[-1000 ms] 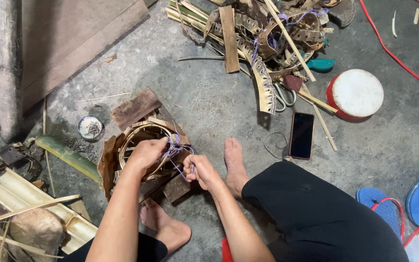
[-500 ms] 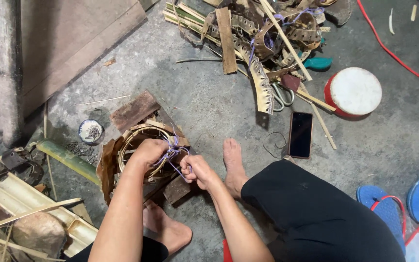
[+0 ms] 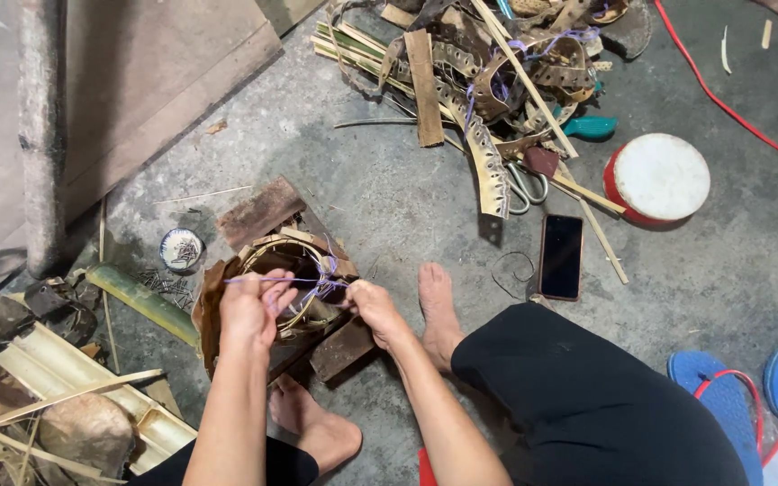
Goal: Repair a small wooden percussion instrument by threading and tying purple string around its frame
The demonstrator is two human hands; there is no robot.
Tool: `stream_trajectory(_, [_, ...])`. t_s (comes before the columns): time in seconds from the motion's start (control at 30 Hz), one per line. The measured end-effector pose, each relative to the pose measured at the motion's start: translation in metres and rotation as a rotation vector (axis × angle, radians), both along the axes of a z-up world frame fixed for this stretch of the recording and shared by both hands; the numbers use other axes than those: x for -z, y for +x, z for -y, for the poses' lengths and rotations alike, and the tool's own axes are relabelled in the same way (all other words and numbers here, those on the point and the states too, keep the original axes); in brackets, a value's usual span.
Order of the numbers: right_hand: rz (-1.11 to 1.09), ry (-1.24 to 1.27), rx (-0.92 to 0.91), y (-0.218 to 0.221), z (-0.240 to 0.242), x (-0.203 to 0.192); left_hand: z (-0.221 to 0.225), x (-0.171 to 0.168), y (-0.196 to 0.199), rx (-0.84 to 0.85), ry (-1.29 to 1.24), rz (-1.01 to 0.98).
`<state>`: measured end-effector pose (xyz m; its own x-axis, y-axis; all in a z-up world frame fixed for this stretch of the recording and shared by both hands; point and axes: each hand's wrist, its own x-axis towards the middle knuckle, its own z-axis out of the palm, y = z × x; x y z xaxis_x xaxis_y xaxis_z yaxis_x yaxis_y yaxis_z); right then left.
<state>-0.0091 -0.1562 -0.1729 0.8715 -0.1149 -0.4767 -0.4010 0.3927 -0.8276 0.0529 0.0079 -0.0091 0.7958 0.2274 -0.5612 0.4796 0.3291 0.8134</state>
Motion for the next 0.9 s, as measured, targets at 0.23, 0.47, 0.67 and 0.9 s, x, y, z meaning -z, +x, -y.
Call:
stream_trajectory(0.23, [0.107, -0.294, -0.026, 0.004, 0.004, -0.023, -0.013, 0.000, -0.032, -0.173, 0.207, 0.227])
stream_trajectory(0.47, [0.118, -0.594, -0.046, -0.002, 0.015, -0.061, 0.011, -0.060, -0.096, -0.211, 0.237, 0.553])
stream_trajectory(0.67, [0.842, -0.796, -0.272, -0.024, 0.004, -0.181, 0.042, -0.098, -0.124, 0.211, 0.607, 0.723])
stream_trajectory(0.9, [0.749, -0.476, -0.105, -0.005, 0.023, -0.158, 0.027, -0.097, -0.072, 0.498, 0.860, 0.525])
